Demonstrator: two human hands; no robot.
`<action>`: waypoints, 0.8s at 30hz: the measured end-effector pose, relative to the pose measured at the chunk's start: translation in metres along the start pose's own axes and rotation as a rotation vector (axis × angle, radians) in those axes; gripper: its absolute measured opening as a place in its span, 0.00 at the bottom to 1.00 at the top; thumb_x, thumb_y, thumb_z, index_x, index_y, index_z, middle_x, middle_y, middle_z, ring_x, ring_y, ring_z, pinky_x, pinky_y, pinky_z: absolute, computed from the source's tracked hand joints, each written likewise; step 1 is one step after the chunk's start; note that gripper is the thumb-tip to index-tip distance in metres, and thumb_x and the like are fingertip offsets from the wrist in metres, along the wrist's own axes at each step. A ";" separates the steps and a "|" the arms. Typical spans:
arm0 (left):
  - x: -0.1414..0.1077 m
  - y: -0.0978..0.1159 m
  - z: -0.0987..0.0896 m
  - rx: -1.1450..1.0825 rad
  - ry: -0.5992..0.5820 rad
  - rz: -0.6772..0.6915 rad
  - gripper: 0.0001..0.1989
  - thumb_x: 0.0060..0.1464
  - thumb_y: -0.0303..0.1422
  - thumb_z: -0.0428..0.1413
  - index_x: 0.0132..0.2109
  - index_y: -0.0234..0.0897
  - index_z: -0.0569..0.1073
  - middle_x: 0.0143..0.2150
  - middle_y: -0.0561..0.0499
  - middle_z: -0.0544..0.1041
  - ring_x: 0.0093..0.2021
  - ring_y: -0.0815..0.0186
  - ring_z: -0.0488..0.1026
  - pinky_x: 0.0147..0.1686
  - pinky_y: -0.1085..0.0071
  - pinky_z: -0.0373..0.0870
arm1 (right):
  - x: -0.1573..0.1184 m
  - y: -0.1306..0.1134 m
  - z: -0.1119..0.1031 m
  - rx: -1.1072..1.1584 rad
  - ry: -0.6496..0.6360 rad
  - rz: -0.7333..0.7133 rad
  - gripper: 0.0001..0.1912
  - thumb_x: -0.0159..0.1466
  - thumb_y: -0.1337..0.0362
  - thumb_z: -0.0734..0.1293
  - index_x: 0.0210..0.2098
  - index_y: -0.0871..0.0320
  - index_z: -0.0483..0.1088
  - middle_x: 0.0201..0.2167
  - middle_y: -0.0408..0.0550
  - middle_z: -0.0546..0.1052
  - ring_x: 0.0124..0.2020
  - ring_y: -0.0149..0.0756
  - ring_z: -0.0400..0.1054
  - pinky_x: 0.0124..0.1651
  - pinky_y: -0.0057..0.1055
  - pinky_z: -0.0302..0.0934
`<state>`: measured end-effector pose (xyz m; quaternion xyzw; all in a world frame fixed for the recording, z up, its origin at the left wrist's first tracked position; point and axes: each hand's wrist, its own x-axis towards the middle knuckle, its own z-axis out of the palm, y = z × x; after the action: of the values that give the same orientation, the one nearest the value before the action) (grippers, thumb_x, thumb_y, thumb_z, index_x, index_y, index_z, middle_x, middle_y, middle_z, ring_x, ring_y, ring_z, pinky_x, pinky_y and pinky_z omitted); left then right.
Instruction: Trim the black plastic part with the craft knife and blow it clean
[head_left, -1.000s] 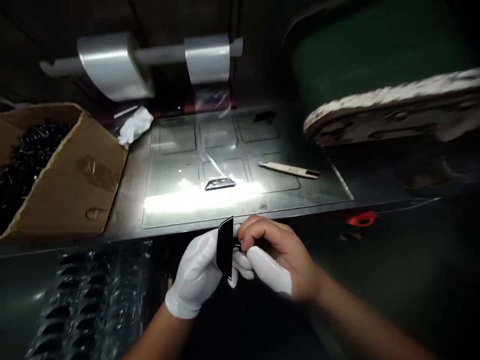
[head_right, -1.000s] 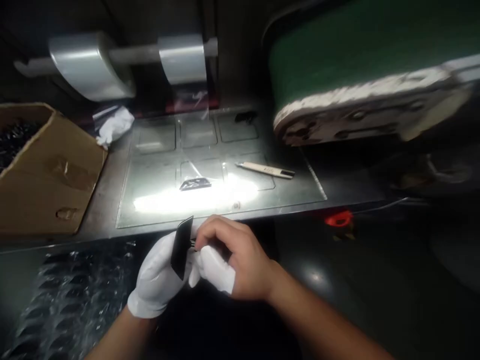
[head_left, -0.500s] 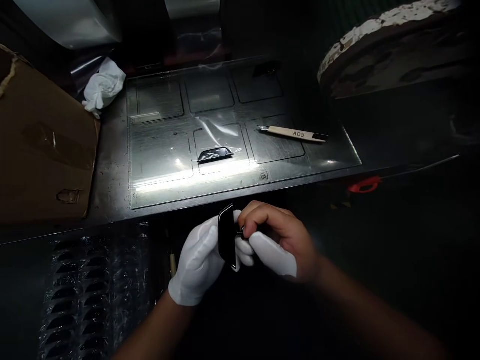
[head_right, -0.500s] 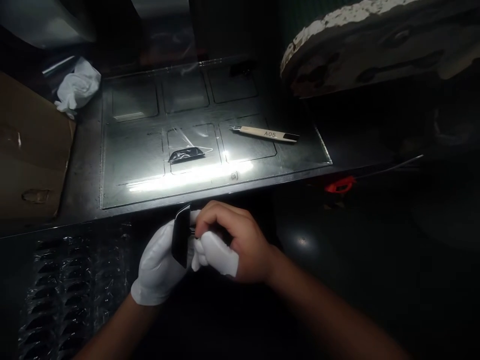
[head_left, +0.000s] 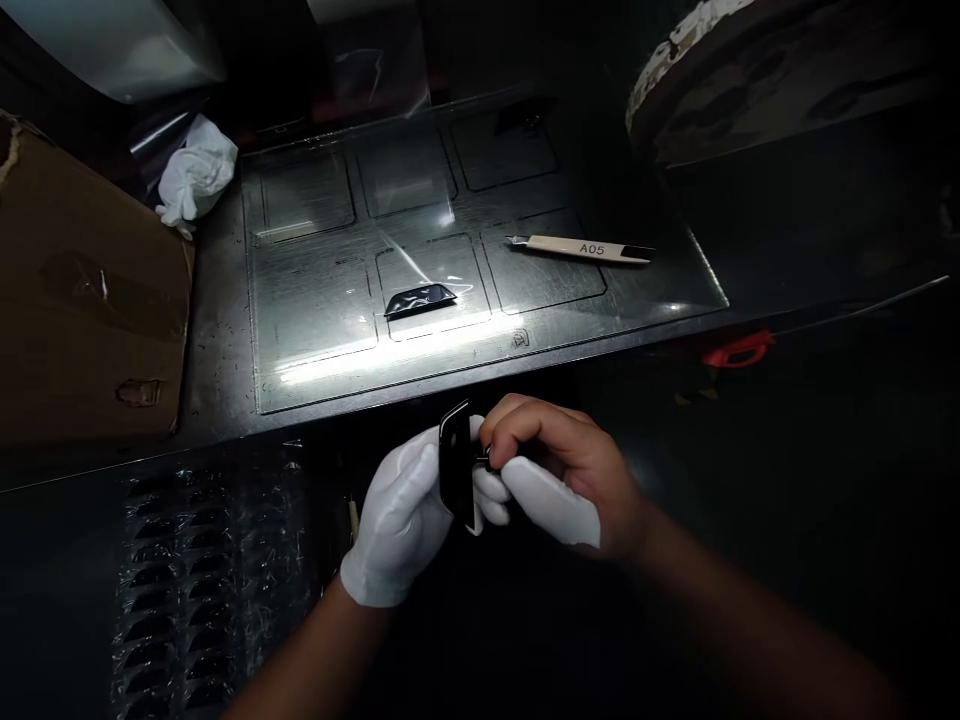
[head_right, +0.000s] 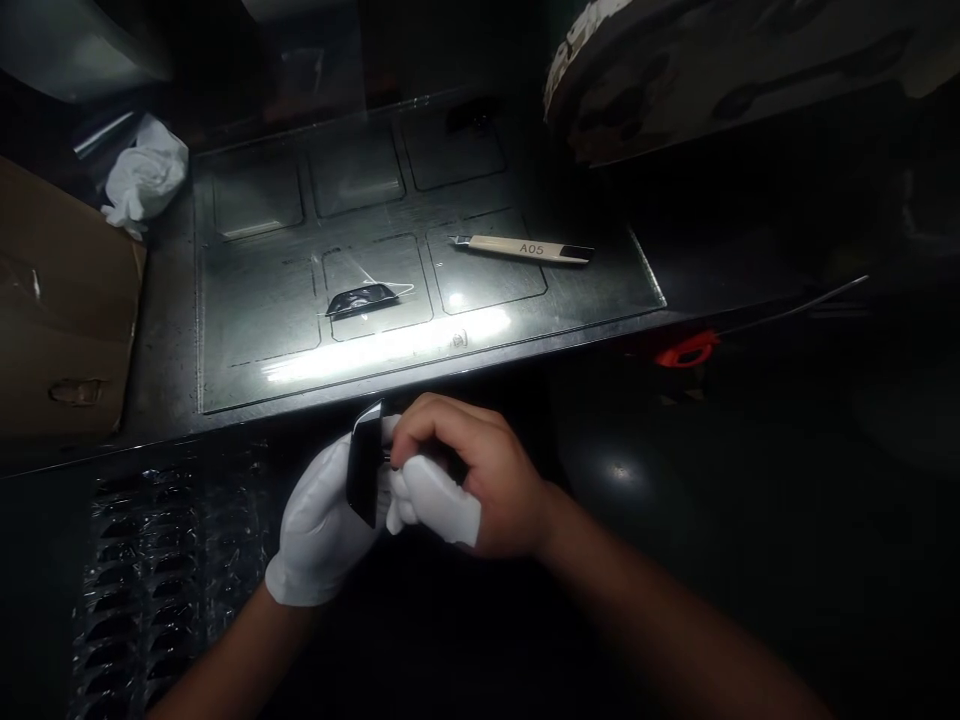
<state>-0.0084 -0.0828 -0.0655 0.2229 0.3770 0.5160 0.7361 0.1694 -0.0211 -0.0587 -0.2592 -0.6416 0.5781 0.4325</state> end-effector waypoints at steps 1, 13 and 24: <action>0.000 0.000 0.001 0.010 0.005 0.002 0.23 0.73 0.44 0.50 0.57 0.30 0.78 0.28 0.46 0.80 0.27 0.65 0.77 0.30 0.72 0.74 | 0.000 0.000 0.000 0.002 0.002 0.000 0.03 0.67 0.65 0.71 0.41 0.55 0.74 0.37 0.46 0.75 0.36 0.36 0.72 0.39 0.35 0.67; -0.003 0.008 0.005 0.049 0.093 -0.030 0.19 0.74 0.40 0.50 0.55 0.33 0.79 0.27 0.48 0.80 0.26 0.67 0.77 0.29 0.76 0.72 | -0.002 0.001 0.002 0.028 0.017 0.026 0.03 0.68 0.64 0.72 0.41 0.55 0.75 0.37 0.47 0.76 0.38 0.37 0.73 0.40 0.36 0.67; -0.004 0.009 0.000 0.039 0.072 -0.039 0.20 0.73 0.42 0.49 0.54 0.31 0.77 0.31 0.46 0.80 0.27 0.65 0.76 0.31 0.71 0.73 | 0.000 0.009 0.000 -0.005 -0.020 0.038 0.04 0.66 0.67 0.71 0.41 0.55 0.74 0.38 0.47 0.76 0.38 0.37 0.73 0.40 0.36 0.67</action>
<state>-0.0142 -0.0833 -0.0574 0.2110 0.4174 0.5021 0.7274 0.1683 -0.0193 -0.0670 -0.2667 -0.6423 0.5872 0.4142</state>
